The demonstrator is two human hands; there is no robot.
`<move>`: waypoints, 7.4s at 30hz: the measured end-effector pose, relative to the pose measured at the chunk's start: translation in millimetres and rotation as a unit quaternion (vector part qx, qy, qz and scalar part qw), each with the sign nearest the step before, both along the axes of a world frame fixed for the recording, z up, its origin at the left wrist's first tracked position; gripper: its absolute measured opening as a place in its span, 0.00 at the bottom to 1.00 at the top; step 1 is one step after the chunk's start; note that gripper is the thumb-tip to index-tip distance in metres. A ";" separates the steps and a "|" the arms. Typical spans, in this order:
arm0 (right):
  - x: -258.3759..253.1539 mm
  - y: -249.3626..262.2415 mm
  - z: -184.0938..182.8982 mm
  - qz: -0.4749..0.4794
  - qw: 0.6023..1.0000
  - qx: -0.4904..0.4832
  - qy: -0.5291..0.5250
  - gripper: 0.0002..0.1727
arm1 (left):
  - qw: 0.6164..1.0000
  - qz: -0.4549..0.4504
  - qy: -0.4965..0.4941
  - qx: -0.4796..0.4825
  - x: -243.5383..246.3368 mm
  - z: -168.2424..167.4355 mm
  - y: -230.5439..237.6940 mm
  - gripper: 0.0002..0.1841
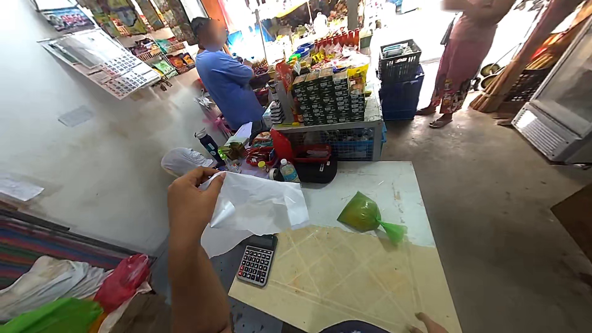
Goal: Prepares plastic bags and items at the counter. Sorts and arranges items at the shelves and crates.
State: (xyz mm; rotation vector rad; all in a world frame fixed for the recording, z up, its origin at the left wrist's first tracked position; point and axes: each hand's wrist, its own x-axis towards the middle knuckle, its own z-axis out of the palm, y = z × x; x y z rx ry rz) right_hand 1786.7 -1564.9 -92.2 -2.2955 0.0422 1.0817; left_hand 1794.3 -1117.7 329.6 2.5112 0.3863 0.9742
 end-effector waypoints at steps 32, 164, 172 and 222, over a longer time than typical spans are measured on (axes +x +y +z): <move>22.0 3.8 -31.2 0.093 0.976 -0.182 0.077 0.57 | 0.993 0.007 0.105 -0.051 11.5 -37.5 4.8 0.14; 323.6 597.5 237.4 0.198 0.923 0.177 -0.277 0.21 | 0.879 -0.093 0.127 -0.449 226.5 -311.7 343.0 0.30; 250.0 515.3 239.8 0.142 0.895 0.242 -0.346 0.17 | 0.865 0.034 0.174 -0.469 205.0 -303.6 239.4 0.19; 290.2 127.4 -11.2 -0.402 0.912 0.069 -0.031 0.44 | 0.768 -0.151 0.503 -0.367 -22.2 -337.9 -45.5 0.15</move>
